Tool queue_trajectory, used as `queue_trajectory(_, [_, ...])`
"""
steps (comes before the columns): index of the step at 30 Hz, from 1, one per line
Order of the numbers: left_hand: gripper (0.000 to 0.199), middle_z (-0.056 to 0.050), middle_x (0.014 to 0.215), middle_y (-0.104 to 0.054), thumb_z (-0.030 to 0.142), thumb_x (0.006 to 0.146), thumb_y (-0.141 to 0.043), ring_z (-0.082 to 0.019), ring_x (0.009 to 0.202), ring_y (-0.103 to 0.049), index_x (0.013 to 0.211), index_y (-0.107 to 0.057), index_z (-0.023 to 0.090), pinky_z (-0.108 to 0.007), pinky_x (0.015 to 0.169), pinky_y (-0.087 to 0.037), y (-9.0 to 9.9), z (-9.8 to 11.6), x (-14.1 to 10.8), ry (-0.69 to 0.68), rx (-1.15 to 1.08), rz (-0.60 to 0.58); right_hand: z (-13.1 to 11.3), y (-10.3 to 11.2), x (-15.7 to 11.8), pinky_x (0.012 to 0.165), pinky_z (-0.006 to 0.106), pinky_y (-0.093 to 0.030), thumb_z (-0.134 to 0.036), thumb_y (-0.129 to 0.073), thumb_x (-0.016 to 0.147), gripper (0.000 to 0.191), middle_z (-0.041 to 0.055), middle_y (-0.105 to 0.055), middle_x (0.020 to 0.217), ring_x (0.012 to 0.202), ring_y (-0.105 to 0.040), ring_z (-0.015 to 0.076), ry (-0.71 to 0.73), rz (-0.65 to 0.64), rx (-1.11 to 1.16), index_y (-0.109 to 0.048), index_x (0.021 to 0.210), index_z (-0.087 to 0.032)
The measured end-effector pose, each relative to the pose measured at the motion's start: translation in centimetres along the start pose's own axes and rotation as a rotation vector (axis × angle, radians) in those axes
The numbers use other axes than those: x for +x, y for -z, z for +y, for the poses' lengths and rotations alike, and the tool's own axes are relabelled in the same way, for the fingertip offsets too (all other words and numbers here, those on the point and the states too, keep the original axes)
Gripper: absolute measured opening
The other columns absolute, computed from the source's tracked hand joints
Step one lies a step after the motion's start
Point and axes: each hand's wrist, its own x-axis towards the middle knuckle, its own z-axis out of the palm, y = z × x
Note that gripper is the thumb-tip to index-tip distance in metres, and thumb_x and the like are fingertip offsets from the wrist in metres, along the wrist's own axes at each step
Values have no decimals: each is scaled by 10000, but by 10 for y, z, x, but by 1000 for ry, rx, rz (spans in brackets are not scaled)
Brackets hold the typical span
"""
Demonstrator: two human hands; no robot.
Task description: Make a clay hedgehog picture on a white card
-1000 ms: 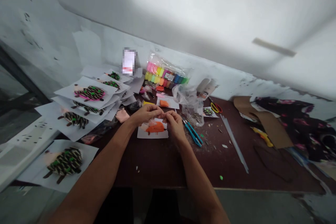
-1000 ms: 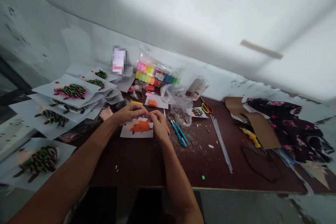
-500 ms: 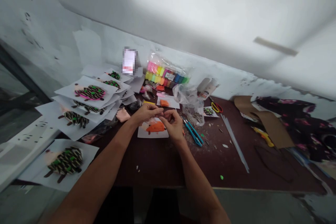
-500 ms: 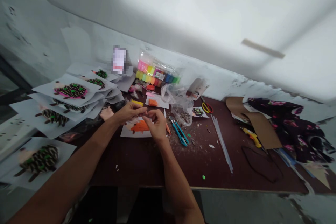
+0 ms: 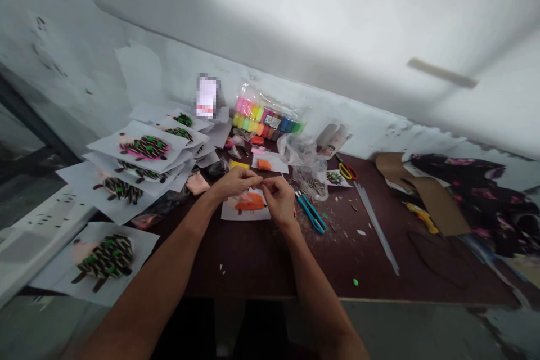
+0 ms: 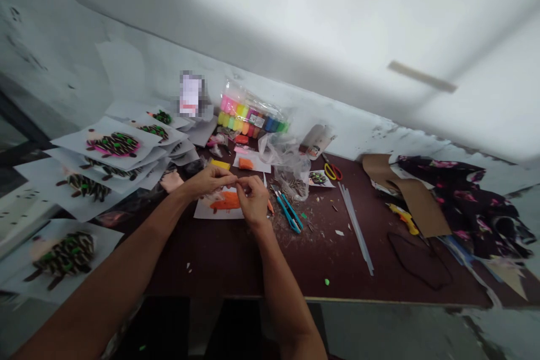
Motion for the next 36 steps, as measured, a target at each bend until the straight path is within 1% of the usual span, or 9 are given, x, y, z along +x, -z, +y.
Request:
queue_trajectory(3, [382,56,504,-465,507,660,-717,-48,433,-328,632,-627,138,-181,402,-216,1,1,-1,22,15,-22,2,-1,1,622,258,-410,-247,-622,835,87,4,-617,777,657,-498,124,-8,-5,28,-646,765,-202])
queue_trajectory(8, [370,66,498,-426,496,669,-710,-46,437,-308,628,-616,140,-177,405,-204,4,2,-2,20,3,-11,4,-4,2,619,248,-409,-309,-685,797,125,-18,-601,759,649,-485,116,-115,-29,204,-643,830,-196])
queue_trajectory(13, [383,48,532,-429,506,763,-641,-55,444,-324,631,-586,151,-184,417,-221,5,-1,-4,-8,37,-86,9,-6,2,601,244,-399,-335,-708,791,168,-32,-565,722,630,-473,112,-173,20,289,-617,799,-194])
queue_trajectory(16, [396,33,566,-449,507,826,-578,-60,452,-335,646,-581,154,-191,425,-223,5,-3,-5,-31,43,-140,9,-4,2,649,255,-432,-312,-692,814,116,-2,-583,817,691,-503,123,-90,81,208,-661,818,-201])
queue_trajectory(19, [376,37,562,-438,479,829,-562,-64,456,-330,639,-574,155,-197,433,-227,8,-5,-2,-43,106,-131,6,-1,1,694,271,-458,-286,-658,849,92,29,-609,912,746,-533,135,-6,63,74,-697,812,-212])
queue_trajectory(25, [257,2,603,-574,307,806,-519,-121,569,-479,737,-695,134,-226,528,-341,19,-21,9,-33,480,125,0,3,-16,696,279,-453,-217,-603,886,113,20,-650,809,700,-550,142,29,-78,-124,-700,831,-205])
queue_trajectory(29, [282,-73,884,-745,239,814,-509,-203,803,-644,905,-769,177,-264,696,-445,25,-28,9,46,831,256,-1,5,-33,713,271,-460,-196,-599,892,122,11,-647,798,683,-560,134,27,-121,-236,-695,818,-208])
queue_trajectory(32, [305,-86,986,-761,253,839,-499,-234,903,-673,954,-778,207,-282,763,-468,26,-30,7,104,958,228,0,4,-41,701,260,-446,-218,-608,908,126,17,-635,791,721,-580,145,46,-157,-327,-698,820,-208])
queue_trajectory(36, [307,-78,1056,-761,243,841,-514,-253,985,-672,991,-782,229,-307,838,-491,25,-30,6,144,995,182,1,1,-46,675,255,-411,-246,-607,925,136,26,-622,799,748,-583,157,53,-215,-478,-709,841,-215])
